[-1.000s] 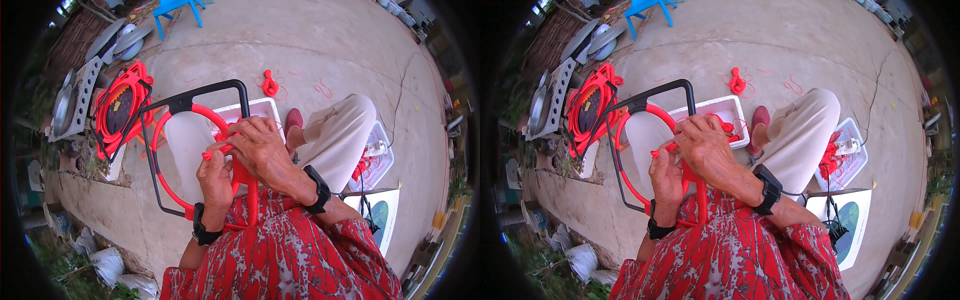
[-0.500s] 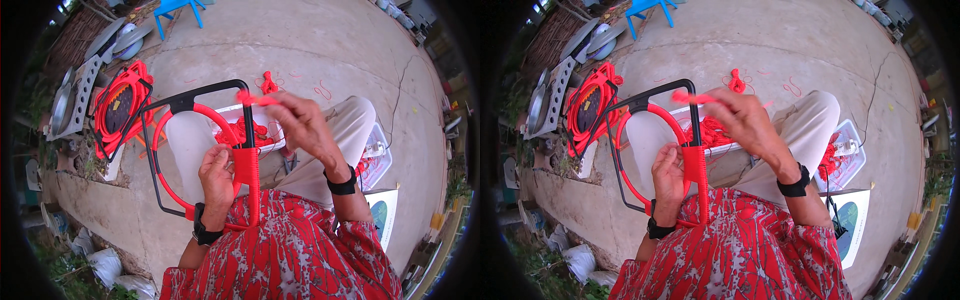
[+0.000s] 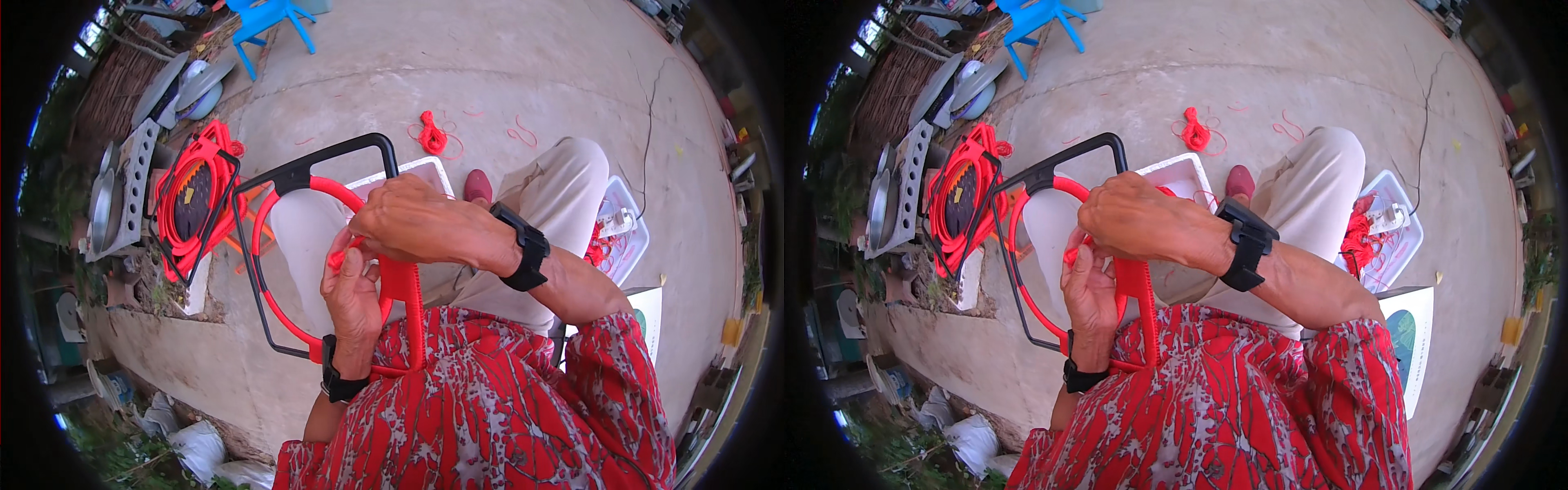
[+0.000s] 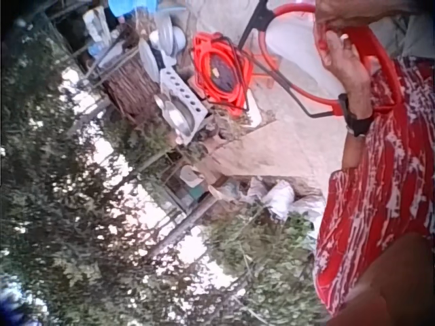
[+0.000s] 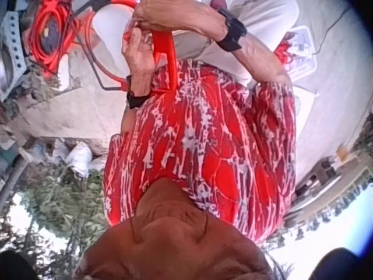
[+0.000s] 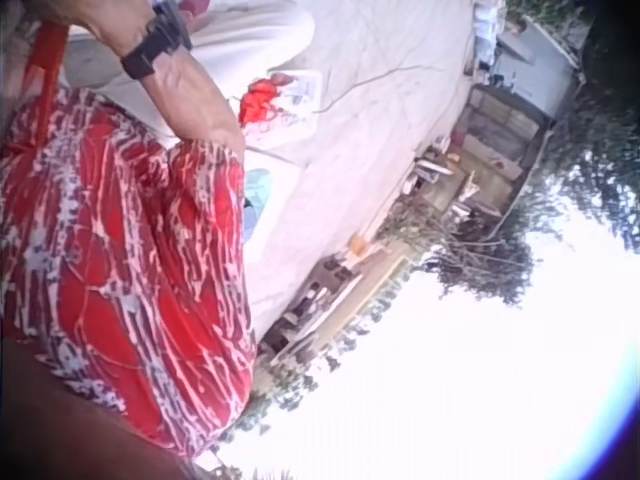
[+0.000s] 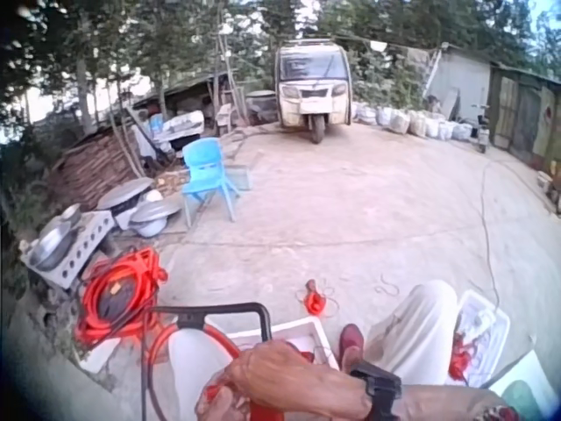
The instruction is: The person is wrapping a red plastic furniture frame with red twine.
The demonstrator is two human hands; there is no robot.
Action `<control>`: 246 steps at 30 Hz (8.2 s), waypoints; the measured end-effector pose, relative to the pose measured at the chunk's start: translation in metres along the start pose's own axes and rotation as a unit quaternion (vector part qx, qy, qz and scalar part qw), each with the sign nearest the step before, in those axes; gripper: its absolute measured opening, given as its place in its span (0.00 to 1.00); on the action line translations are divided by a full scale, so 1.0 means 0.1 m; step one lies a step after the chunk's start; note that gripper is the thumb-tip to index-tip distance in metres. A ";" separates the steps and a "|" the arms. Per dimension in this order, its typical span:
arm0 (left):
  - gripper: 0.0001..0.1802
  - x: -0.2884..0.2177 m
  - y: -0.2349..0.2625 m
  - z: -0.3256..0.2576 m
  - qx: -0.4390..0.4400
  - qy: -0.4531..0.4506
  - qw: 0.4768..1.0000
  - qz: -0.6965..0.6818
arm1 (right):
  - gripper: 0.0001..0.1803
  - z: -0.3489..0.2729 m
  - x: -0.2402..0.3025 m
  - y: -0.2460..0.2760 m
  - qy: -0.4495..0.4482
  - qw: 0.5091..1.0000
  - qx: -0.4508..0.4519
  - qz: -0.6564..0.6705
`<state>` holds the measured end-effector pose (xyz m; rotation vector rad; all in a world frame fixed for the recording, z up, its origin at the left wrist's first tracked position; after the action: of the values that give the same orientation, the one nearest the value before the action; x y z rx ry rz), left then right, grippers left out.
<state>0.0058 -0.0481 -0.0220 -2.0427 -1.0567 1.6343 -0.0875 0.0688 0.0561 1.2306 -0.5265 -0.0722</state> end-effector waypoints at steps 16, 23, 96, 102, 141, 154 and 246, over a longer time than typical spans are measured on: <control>0.11 0.07 0.30 0.16 -0.079 0.156 0.983 -0.065 | 0.08 -0.65 -0.49 0.43 -0.224 0.820 -0.038 0.526; 0.11 0.06 0.20 0.21 -0.022 0.231 0.972 -0.046 | 0.13 -0.45 -0.39 -0.71 -0.128 0.948 -0.083 0.278; 0.16 -0.19 0.05 0.05 0.115 0.152 0.982 0.002 | 0.12 -0.70 0.14 -0.90 -0.346 0.459 -0.129 0.808; 0.17 -0.21 0.01 0.04 0.114 0.142 0.983 -0.012 | 0.10 -1.05 0.06 -0.53 -0.360 0.678 -0.135 0.627; 0.18 -0.31 0.02 -0.01 0.077 0.142 0.987 0.010 | 0.14 -0.51 0.23 -0.31 -0.297 0.735 -0.166 0.587; 0.15 -0.20 0.12 0.01 0.036 0.120 0.992 -0.027 | 0.15 -0.59 0.01 -0.35 -0.400 0.697 -0.173 0.569; 0.15 -0.17 0.16 0.07 0.030 0.108 0.994 -0.013 | 0.09 -1.06 -0.22 0.24 -0.336 0.926 -0.038 0.168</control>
<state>0.0040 -0.0728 -0.0226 -2.1003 -0.9443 1.3779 -0.0677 0.1775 0.0461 1.0061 -1.3152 -0.2264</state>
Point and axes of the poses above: each hand's wrist, its own z-axis towards the middle knuckle, its own y-axis out of the back of the hand, x = y × z, the point moved 2 cm from there along z, towards the middle knuckle, and after that the axes turned 4 degrees about y, right-handed, at the moved point
